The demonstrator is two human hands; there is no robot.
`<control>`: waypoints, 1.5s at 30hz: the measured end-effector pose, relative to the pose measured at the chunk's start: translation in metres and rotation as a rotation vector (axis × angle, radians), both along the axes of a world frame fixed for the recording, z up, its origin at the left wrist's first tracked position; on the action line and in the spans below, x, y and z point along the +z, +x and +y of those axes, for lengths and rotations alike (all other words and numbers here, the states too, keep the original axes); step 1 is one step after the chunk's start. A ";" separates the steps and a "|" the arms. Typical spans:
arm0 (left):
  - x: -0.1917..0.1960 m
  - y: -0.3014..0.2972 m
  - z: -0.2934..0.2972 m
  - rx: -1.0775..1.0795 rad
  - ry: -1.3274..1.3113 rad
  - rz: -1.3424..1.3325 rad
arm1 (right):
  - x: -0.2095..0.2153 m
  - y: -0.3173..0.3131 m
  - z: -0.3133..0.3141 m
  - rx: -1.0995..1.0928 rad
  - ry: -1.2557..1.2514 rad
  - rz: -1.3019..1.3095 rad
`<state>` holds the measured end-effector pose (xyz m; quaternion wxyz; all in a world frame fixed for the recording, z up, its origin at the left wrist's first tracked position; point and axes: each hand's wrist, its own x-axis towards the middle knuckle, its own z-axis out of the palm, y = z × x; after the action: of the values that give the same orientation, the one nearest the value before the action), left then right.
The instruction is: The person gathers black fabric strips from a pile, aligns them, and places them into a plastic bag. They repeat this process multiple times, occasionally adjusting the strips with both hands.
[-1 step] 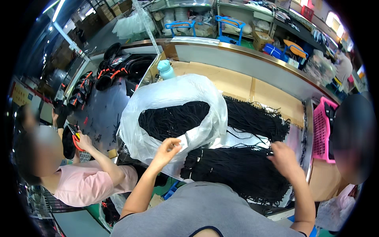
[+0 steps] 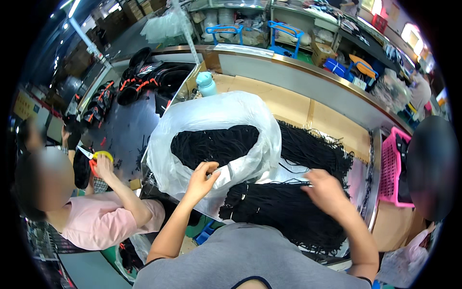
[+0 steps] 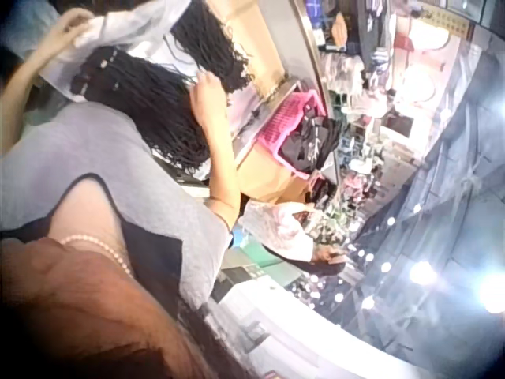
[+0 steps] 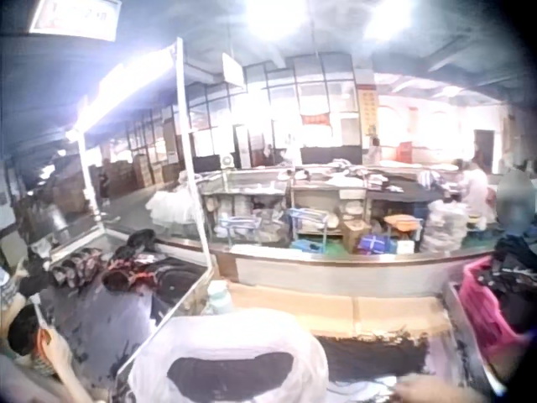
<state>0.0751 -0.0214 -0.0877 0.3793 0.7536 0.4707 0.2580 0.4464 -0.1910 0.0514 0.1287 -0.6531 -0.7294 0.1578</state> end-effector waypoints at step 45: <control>-0.019 0.033 0.079 0.176 0.167 -0.092 | -0.151 -0.068 0.289 0.059 0.048 0.065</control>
<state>0.1081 0.0574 -0.1064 0.3124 0.7257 0.4941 0.3627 0.3780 0.0975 -0.0995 0.1634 -0.6224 -0.7474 0.1653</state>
